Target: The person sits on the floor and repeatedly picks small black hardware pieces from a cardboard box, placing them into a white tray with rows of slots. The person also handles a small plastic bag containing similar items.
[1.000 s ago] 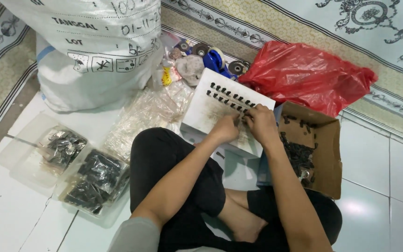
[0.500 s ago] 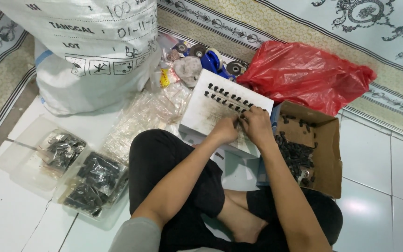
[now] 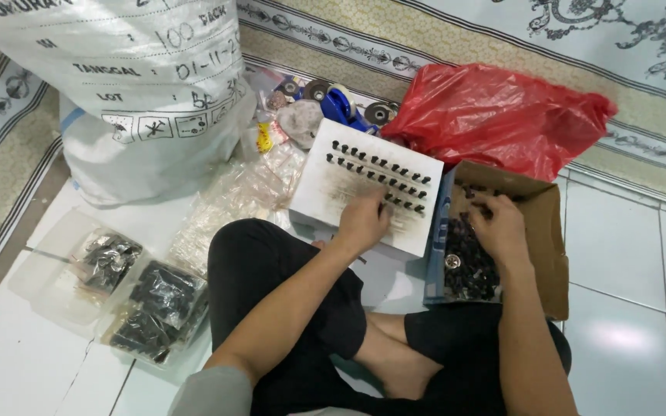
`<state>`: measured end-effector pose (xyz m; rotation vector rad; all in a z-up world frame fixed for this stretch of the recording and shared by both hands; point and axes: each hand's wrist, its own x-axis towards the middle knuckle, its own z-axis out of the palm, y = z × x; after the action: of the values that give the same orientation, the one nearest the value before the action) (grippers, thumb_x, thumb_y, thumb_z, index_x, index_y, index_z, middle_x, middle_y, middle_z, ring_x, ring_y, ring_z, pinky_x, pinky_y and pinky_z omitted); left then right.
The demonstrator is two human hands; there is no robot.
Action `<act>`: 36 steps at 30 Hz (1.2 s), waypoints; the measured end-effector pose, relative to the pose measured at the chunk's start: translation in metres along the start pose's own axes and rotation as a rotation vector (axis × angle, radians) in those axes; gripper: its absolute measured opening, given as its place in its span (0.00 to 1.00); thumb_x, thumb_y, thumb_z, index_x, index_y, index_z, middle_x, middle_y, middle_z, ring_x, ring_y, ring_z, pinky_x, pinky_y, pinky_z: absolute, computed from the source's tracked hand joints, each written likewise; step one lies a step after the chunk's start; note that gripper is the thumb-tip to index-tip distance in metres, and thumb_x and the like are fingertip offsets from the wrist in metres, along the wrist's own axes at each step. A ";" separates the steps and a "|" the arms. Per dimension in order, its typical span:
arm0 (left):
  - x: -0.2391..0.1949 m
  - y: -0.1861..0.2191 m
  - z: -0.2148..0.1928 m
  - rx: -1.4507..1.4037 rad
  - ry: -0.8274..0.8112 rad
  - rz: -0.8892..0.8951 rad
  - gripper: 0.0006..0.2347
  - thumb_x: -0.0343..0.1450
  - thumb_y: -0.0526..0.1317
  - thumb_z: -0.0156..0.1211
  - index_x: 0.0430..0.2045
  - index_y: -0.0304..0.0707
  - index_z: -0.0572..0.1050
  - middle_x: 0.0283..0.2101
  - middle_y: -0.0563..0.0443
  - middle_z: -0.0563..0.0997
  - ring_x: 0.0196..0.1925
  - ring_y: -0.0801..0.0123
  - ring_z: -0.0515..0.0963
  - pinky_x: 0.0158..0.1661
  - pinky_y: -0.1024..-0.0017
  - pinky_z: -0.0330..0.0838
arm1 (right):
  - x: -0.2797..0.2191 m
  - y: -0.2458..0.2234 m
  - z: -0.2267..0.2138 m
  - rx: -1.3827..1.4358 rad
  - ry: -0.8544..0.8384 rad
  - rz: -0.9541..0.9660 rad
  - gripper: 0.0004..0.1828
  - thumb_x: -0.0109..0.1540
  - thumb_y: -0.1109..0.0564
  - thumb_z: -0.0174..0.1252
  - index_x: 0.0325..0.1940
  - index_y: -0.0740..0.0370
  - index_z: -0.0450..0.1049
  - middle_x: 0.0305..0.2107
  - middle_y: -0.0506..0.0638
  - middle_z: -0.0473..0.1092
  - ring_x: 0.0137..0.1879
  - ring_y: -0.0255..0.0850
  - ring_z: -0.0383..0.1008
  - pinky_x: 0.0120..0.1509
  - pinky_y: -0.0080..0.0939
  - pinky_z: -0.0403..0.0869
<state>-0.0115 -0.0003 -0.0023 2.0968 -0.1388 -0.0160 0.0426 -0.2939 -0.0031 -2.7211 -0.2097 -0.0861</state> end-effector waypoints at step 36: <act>0.095 -0.041 0.382 0.837 -0.248 0.363 0.08 0.66 0.33 0.60 0.13 0.40 0.78 0.23 0.47 0.80 0.30 0.59 0.82 0.36 0.65 0.75 | -0.012 0.182 0.086 -0.048 -0.484 0.679 0.24 0.61 0.54 0.47 0.42 0.76 0.82 0.37 0.69 0.79 0.47 0.61 0.81 0.46 0.57 0.81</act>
<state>0.0605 -0.3184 -0.2271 2.8595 -0.7876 0.0026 0.0620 -0.4253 -0.1546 -2.6586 0.5891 0.7627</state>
